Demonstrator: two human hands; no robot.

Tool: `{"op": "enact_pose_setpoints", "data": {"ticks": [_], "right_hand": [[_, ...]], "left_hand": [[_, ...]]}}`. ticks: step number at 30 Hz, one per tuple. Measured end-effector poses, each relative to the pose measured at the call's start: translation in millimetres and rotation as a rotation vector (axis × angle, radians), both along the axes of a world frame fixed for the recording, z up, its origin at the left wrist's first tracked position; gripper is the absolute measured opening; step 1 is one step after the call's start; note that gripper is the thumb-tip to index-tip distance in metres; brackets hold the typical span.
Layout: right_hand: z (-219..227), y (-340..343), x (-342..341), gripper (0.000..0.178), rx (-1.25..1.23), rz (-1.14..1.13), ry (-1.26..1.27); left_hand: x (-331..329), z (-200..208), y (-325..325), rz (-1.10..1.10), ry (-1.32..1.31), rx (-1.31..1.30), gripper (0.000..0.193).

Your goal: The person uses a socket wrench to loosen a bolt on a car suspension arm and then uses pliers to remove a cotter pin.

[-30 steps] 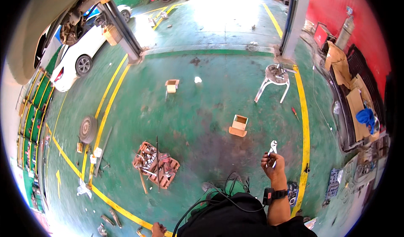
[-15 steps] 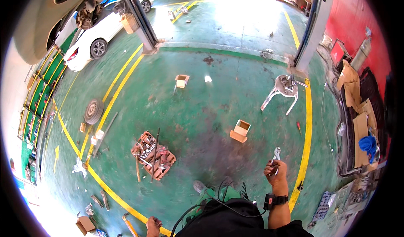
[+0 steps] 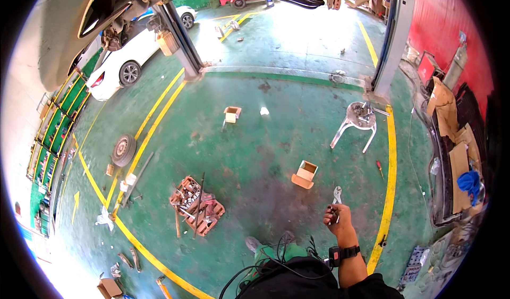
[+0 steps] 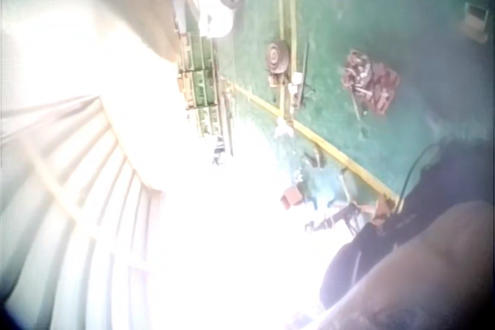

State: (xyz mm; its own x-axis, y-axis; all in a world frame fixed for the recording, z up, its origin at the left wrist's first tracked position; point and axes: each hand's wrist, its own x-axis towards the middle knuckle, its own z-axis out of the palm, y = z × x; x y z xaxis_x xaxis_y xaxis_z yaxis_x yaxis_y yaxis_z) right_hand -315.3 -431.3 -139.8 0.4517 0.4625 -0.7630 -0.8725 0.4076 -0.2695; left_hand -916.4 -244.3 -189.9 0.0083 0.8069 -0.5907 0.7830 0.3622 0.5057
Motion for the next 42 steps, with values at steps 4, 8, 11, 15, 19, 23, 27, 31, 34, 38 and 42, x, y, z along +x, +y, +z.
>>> {"op": "enact_pose_setpoints", "data": {"ticks": [4, 8, 11, 15, 19, 23, 27, 31, 34, 38, 42], "right_hand": [[-5, -3, 0, 0.008, -0.006, -0.015, 0.022], [-10, -14, 0, 0.008, 0.002, -0.038, 0.045], [-5, -15, -2, 0.009, 0.013, -0.038, 0.019], [-3, -21, -2, 0.01, 0.042, -0.051, 0.027], [-2, -28, -2, 0.01, 0.023, -0.041, 0.006], [-2, -29, -4, 0.009, -0.003, -0.058, -0.015], [-7, -30, -9, 0.01, 0.018, -0.056, -0.046], [-11, -29, -11, 0.01, -0.03, -0.054, -0.057], [-14, -32, -6, 0.01, -0.019, -0.064, -0.042], [-11, -32, -1, 0.01, -0.015, -0.055, -0.037], [-4, -34, 3, 0.01, -0.02, -0.053, -0.033]], "left_hand": [[-9, 5, -10, 0.02, 0.018, 0.016, 0.039], [-28, -4, -14, -0.062, 0.023, 0.112, 0.038], [-51, -16, -10, -0.242, -0.029, 0.365, 0.037], [-18, -55, 34, 0.932, -0.427, -0.157, 0.021], [9, -20, 31, 0.864, -0.376, -0.147, 0.021], [-66, -31, 4, -0.849, 0.307, 0.584, 0.027], [-34, -12, 0, -0.346, 0.122, 0.206, 0.025], [7, 1, 22, -0.213, 0.075, 0.119, 0.023], [36, 6, 42, -0.132, 0.004, 0.087, 0.021], [68, 7, 59, -0.035, -0.097, 0.054, 0.019], [85, 2, 66, -0.042, -0.109, 0.037, 0.017]]}}
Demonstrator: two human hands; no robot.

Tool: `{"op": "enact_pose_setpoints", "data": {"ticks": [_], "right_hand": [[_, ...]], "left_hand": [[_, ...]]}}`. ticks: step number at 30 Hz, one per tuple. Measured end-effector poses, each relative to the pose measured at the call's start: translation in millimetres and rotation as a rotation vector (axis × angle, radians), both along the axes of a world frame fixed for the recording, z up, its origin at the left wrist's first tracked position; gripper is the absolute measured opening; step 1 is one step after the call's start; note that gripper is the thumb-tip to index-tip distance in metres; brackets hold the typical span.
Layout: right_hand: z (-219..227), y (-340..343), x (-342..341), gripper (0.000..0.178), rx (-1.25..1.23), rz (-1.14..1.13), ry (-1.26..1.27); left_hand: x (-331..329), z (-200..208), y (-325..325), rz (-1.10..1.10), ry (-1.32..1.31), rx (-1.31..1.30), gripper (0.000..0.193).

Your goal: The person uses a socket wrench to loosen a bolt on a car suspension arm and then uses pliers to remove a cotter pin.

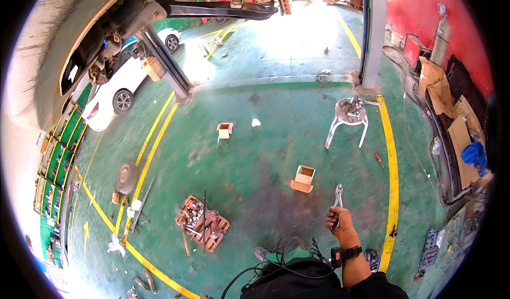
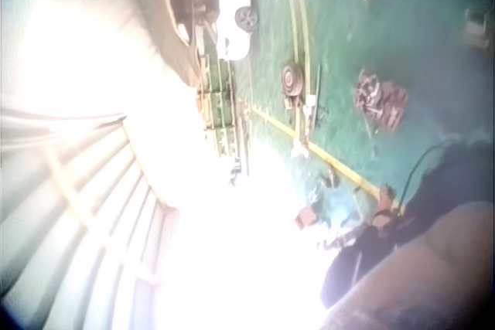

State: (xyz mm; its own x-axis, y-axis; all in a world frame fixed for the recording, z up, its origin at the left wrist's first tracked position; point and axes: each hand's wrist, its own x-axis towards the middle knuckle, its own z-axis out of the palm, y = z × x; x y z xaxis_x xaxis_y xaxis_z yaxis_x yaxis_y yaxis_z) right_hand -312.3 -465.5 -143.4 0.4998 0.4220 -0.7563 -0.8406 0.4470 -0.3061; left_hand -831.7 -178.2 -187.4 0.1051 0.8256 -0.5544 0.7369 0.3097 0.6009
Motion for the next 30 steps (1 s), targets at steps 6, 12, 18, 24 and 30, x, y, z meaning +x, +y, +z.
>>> {"op": "enact_pose_setpoints", "data": {"ticks": [6, 12, 18, 24, 30], "right_hand": [[0, -6, 4, 0.01, -0.003, -0.003, -0.023], [23, -3, 10, 0.011, -0.194, 0.043, -0.306], [70, 11, 56, 0.014, -0.577, 0.102, -0.932], [235, 52, 106, 0.028, -1.087, -0.092, -1.815], [384, 103, 160, 0.036, -1.425, -0.231, -2.121]], "left_hand": [[-3, -9, -6, -0.144, 0.112, 0.031, 0.015], [-14, -11, -11, -0.233, 0.193, 0.062, 0.013], [-32, -14, -7, -0.392, 0.253, 0.181, 0.014], [-32, -64, 62, -0.55, 0.013, 0.481, 0.023], [60, -104, 148, 0.502, -0.313, -0.181, 0.024]]}}
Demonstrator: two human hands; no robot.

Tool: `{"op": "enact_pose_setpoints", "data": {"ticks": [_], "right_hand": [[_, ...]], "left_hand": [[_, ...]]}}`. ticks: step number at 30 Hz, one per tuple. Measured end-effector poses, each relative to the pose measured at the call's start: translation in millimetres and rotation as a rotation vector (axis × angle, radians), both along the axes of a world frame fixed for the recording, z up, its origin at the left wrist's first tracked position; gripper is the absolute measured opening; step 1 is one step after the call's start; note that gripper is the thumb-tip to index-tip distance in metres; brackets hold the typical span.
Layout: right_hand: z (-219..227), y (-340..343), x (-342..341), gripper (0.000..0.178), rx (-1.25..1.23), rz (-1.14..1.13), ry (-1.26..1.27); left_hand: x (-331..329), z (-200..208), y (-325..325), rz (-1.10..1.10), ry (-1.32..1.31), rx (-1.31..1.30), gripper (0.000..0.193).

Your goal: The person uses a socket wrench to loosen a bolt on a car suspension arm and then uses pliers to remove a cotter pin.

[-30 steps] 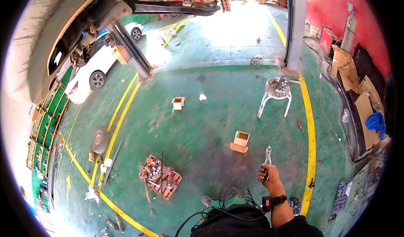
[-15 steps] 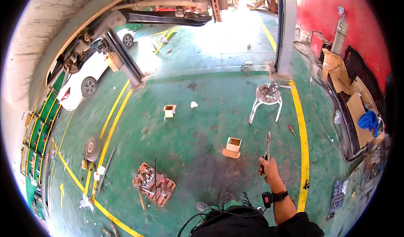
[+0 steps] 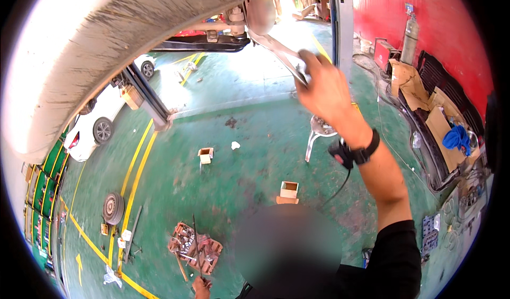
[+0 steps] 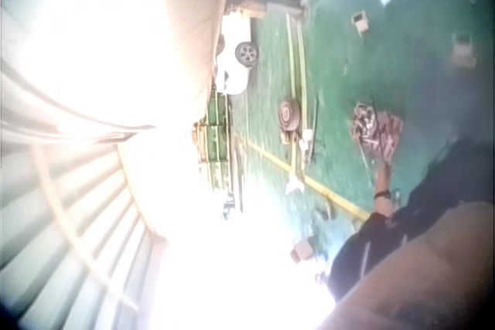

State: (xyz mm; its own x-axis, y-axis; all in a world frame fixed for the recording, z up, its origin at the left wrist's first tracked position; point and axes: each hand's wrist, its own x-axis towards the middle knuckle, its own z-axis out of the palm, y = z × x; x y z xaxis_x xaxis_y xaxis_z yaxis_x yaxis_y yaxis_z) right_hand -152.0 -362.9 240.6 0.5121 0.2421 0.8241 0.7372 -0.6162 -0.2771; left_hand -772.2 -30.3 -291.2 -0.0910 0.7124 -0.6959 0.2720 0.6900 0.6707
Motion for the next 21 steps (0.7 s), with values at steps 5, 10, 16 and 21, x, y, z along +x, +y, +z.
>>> {"op": "enact_pose_setpoints", "data": {"ticks": [5, 10, 16, 21], "right_hand": [[63, 27, 35, 0.039, -0.222, -0.093, -0.181], [96, 18, 72, 0.041, -0.295, -0.367, -0.127], [104, 21, 64, 0.043, -0.395, -0.385, -0.188], [100, 24, 47, 0.04, -0.384, -0.347, -0.201]], "left_hand": [[25, -9, 17, 0.013, -0.054, -0.001, 0.025], [49, 109, -26, -0.988, 0.303, 0.456, 0.058], [20, 76, -1, -0.376, -0.259, -0.016, 0.04], [37, 56, 16, -0.612, -0.118, 0.353, 0.033]]}}
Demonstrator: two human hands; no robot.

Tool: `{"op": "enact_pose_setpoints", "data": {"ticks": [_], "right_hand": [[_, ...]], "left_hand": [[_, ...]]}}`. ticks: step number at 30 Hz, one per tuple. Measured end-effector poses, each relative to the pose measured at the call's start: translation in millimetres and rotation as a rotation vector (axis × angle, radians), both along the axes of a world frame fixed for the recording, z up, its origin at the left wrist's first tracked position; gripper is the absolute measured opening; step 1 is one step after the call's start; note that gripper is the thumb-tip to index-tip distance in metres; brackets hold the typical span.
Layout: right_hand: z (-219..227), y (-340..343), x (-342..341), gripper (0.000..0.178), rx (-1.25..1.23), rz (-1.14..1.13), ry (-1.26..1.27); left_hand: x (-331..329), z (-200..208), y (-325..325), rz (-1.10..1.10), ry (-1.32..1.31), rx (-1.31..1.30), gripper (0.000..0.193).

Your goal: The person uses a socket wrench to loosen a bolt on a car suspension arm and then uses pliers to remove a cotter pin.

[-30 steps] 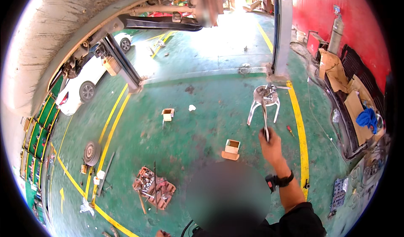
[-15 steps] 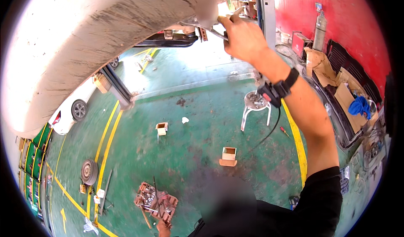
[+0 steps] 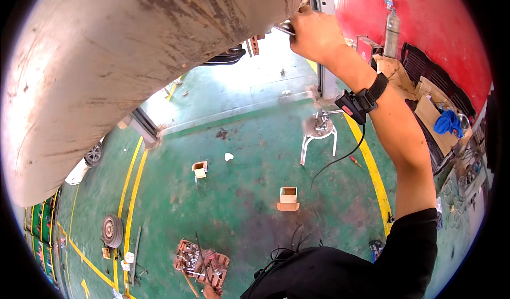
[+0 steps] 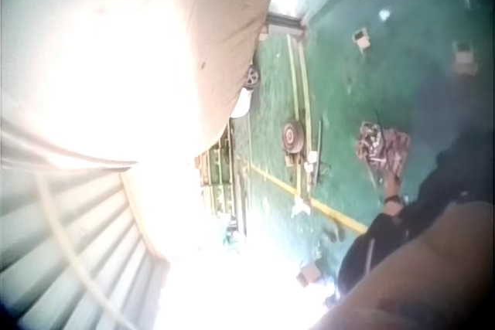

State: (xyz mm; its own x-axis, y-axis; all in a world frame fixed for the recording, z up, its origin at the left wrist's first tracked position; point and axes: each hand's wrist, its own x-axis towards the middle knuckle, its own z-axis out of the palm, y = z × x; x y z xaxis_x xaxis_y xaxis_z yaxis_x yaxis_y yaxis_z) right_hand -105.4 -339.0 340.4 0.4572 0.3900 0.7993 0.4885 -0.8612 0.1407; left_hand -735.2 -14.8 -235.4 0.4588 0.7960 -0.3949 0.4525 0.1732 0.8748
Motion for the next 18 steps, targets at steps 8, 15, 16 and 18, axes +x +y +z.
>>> {"op": "enact_pose_setpoints", "data": {"ticks": [8, 15, 16, 18], "right_hand": [[7, -18, 23, 0.027, -0.236, -0.169, -0.255], [41, -20, 33, 0.027, -0.464, -0.315, -0.428], [45, -23, 42, 0.028, -0.478, -0.298, -0.475], [47, -15, 42, 0.028, -0.459, -0.371, -0.587]], "left_hand": [[117, 3, 82, 0.318, 0.019, -0.273, 0.029], [191, 20, 58, 0.297, -0.184, -0.344, 0.023], [194, 10, 54, 0.312, -0.154, -0.337, 0.023], [195, -3, 36, 0.358, -0.083, -0.327, 0.024]]}}
